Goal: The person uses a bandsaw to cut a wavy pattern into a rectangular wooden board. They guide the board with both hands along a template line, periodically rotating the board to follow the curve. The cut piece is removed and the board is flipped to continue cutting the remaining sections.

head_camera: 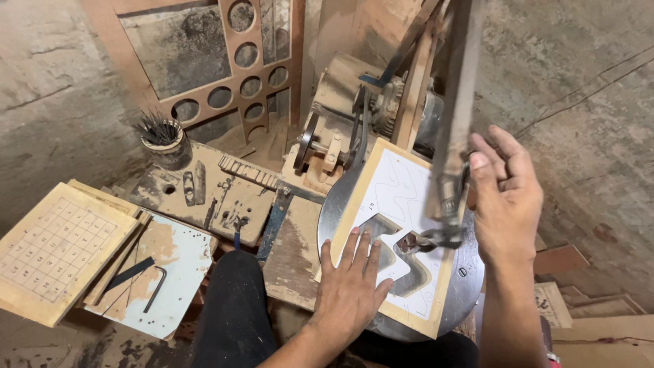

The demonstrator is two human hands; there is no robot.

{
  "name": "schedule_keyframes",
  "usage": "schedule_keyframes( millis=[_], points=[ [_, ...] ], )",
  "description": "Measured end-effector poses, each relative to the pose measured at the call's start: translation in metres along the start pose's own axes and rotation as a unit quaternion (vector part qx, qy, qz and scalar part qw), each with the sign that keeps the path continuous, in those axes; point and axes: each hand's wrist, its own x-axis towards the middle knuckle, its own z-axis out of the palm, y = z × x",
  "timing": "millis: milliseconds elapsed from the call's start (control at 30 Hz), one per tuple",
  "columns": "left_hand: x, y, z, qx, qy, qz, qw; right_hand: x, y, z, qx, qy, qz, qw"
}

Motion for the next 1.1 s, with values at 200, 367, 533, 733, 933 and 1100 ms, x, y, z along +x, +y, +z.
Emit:
schedule_keyframes(
  millis=[200, 367, 533, 733, 933, 1100],
  points=[
    [0.005, 0.005, -0.009, -0.043, 0.007, -0.001, 0.999, 0.006, 0.005, -0.007, -0.044, 0.016, 0.021, 0.999],
    [0.042, 0.019, 0.006, -0.162, 0.052, 0.051, 0.984, 0.005, 0.019, 0.023, -0.023, 0.005, 0.084, 0.996],
    [0.06, 0.013, 0.011, -0.201, 0.032, 0.077, 0.976, -0.052, 0.009, 0.015, -0.192, 0.064, -0.119, 0.972],
    [0.063, 0.017, 0.001, -0.113, 0.06, 0.094, 0.987, -0.111, -0.003, -0.002, -0.333, -0.125, -0.376, 0.856],
    [0.061, 0.017, -0.005, -0.121, 0.075, 0.094, 0.985, -0.059, 0.02, -0.007, -0.379, -0.063, -0.374, 0.844],
    [0.063, 0.022, -0.006, -0.178, 0.1, 0.074, 0.976, -0.015, 0.051, 0.001, -0.308, 0.068, -0.269, 0.91]
  ],
)
